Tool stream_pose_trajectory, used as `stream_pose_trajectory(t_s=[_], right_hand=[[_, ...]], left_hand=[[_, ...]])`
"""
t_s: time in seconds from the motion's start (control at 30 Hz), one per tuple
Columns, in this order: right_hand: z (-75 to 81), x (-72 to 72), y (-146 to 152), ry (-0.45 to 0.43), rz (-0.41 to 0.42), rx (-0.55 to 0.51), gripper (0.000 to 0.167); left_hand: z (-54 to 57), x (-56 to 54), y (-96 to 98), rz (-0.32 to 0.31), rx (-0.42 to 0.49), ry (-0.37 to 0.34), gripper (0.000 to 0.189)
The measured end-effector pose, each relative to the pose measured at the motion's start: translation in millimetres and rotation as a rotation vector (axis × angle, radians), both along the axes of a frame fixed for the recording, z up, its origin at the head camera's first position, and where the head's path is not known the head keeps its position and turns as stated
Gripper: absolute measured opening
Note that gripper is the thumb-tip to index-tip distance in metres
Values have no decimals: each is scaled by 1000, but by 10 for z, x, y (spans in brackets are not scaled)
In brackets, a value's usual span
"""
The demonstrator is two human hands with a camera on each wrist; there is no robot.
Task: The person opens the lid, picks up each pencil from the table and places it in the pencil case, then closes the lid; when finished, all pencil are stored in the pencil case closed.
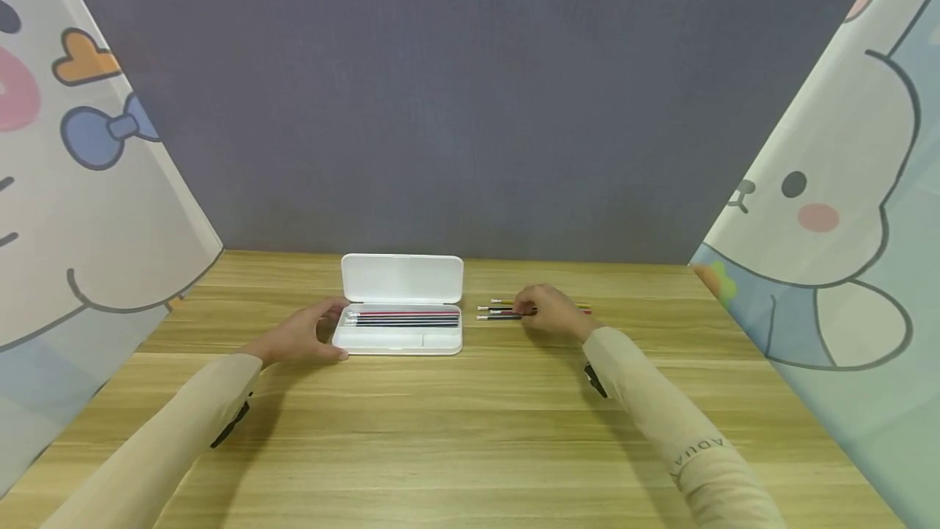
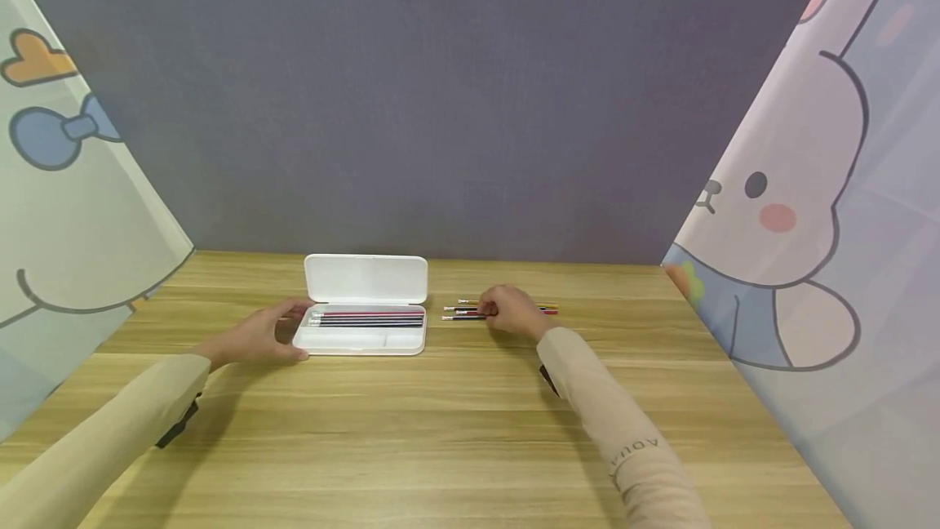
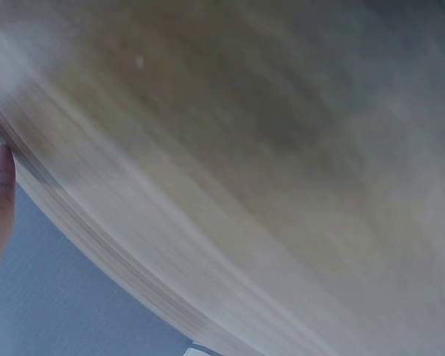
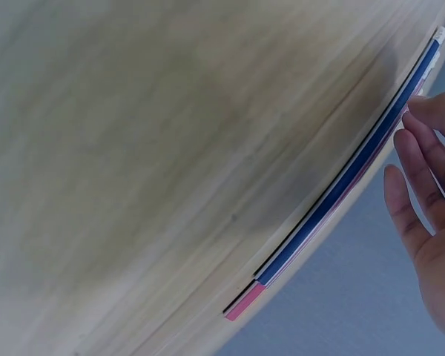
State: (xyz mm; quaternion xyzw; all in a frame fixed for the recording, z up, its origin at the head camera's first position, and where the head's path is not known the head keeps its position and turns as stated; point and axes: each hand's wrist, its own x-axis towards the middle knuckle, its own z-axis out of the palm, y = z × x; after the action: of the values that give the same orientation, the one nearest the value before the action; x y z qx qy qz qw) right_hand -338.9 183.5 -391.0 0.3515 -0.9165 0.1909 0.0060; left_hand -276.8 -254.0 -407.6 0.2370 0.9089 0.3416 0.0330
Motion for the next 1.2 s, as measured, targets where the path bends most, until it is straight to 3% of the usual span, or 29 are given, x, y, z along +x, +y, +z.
stream_pose_trajectory(t_s=[0.6,0.97,1.2], right_hand=[[-46,-4,22,14,3,55,17],[-53,-3,11,-5,1,64,19],[-26,-6,21,2,25,51,17]], left_hand=[[-67,-65,-15,9,-9,-4,83],[-51,-34,-5,-19,1,58,80],[-39,-35,-8,6,-19,25,83]])
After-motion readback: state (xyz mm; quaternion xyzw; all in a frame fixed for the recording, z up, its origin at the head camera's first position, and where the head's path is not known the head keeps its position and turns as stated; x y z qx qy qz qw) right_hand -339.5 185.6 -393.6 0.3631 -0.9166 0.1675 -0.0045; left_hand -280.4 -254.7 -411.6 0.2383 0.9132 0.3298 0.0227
